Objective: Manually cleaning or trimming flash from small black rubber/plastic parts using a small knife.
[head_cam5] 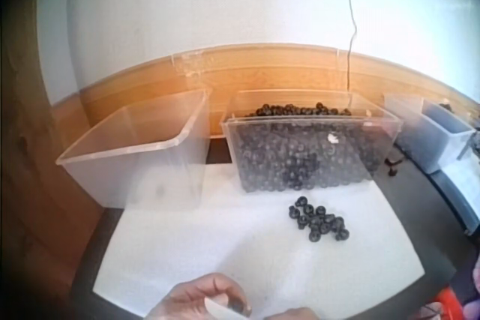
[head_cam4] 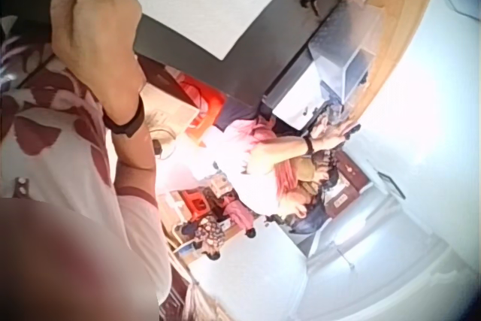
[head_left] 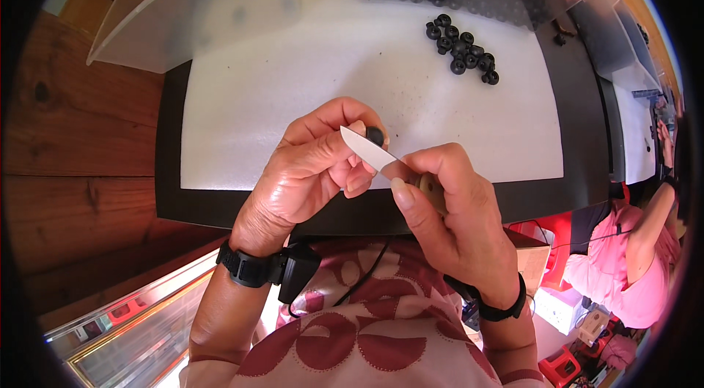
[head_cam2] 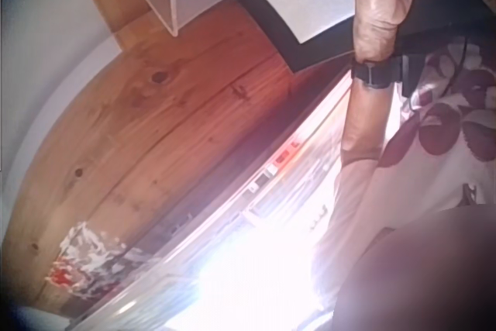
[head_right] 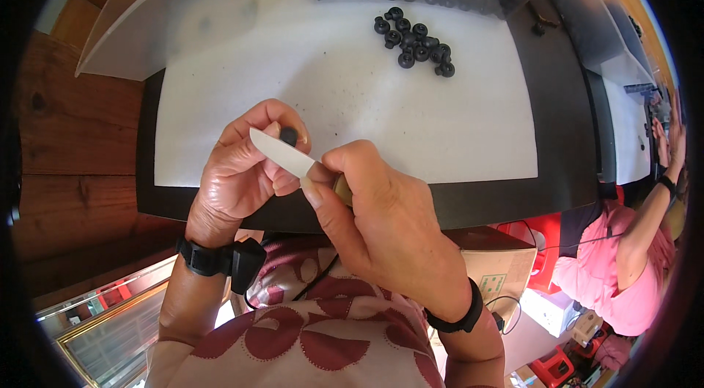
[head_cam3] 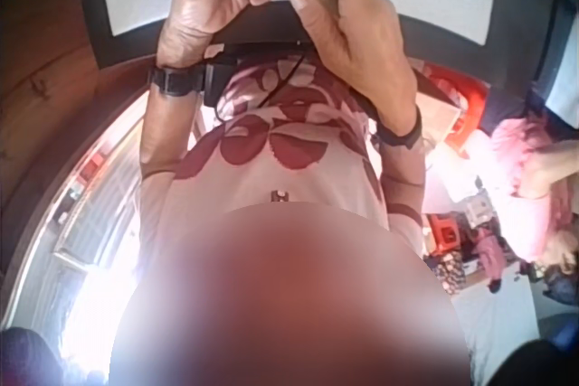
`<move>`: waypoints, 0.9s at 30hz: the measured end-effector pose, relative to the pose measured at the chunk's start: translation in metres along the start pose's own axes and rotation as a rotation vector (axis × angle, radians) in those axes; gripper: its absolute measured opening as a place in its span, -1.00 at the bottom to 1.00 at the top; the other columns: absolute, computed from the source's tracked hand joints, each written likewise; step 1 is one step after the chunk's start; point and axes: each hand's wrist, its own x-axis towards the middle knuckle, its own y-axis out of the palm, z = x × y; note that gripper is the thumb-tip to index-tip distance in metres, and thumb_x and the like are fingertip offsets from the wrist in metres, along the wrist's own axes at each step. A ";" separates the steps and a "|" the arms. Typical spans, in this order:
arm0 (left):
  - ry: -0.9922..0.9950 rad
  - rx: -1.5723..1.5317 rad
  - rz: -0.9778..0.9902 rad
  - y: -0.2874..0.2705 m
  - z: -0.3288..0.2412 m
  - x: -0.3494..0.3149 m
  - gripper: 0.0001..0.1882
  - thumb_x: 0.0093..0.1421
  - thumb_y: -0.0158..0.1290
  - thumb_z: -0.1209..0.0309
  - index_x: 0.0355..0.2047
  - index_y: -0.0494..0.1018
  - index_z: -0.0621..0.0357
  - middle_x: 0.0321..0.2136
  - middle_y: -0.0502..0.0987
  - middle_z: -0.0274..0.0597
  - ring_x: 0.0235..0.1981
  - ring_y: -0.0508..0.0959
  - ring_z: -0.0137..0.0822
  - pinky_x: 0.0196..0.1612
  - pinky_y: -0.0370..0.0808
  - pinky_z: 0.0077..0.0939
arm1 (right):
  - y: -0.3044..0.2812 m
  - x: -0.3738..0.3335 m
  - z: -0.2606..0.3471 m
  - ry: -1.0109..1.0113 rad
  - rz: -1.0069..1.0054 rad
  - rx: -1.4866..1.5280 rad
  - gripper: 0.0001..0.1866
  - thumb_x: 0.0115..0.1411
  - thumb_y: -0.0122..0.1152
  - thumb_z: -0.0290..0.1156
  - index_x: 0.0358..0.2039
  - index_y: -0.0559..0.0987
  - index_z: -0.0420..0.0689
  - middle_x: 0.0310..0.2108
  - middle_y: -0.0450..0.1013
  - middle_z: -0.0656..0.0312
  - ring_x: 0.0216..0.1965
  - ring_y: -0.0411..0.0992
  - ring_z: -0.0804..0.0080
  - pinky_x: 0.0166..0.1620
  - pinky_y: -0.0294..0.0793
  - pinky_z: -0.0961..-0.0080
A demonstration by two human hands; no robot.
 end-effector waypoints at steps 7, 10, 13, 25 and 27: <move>0.023 0.052 -0.026 0.001 0.002 0.001 -0.58 0.34 0.15 0.22 -0.03 0.36 0.36 -0.29 0.51 -0.07 -0.55 0.32 -0.55 -0.53 0.27 -0.63 | -0.001 -0.001 -0.004 0.001 0.001 0.022 -0.81 0.34 0.18 -0.49 -0.14 0.37 -0.24 -0.39 0.52 0.15 -0.51 0.39 0.42 -0.41 0.39 0.52; 0.035 0.060 -0.024 -0.001 0.004 0.001 -0.59 0.33 0.17 0.23 -0.06 0.37 0.34 -0.31 0.51 -0.11 -0.56 0.29 -0.58 -0.54 0.23 -0.65 | 0.000 -0.001 -0.006 -0.008 -0.011 0.004 -0.80 0.30 0.21 -0.52 -0.15 0.37 -0.21 -0.40 0.52 0.12 -0.51 0.45 0.23 -0.42 0.42 0.42; 0.049 0.070 -0.023 -0.002 0.005 0.001 -0.62 0.33 0.16 0.24 -0.09 0.37 0.32 -0.33 0.51 -0.14 -0.57 0.27 -0.59 -0.54 0.21 -0.66 | 0.001 0.000 -0.008 -0.015 -0.026 -0.018 -0.78 0.27 0.23 -0.54 -0.17 0.36 -0.19 -0.41 0.53 0.08 -0.50 0.50 0.03 -0.44 0.45 0.30; 0.048 0.047 -0.018 -0.002 0.005 0.001 -0.77 0.41 0.07 0.32 -0.08 0.41 0.22 -0.43 0.41 -0.35 -0.54 0.21 -0.58 -0.48 0.18 -0.67 | 0.007 0.003 -0.010 -0.031 -0.072 -0.089 -0.81 0.28 0.23 -0.52 -0.19 0.38 -0.18 -0.44 0.49 0.06 -0.50 0.48 -0.03 -0.45 0.43 0.25; 0.064 0.074 -0.030 -0.003 0.006 0.002 -0.72 0.39 0.09 0.28 -0.08 0.38 0.23 -0.36 0.46 -0.24 -0.55 0.24 -0.57 -0.50 0.18 -0.69 | 0.008 0.005 -0.009 -0.039 -0.093 -0.126 -0.82 0.29 0.22 -0.51 -0.20 0.38 -0.18 -0.45 0.48 0.05 -0.50 0.48 -0.03 -0.45 0.43 0.26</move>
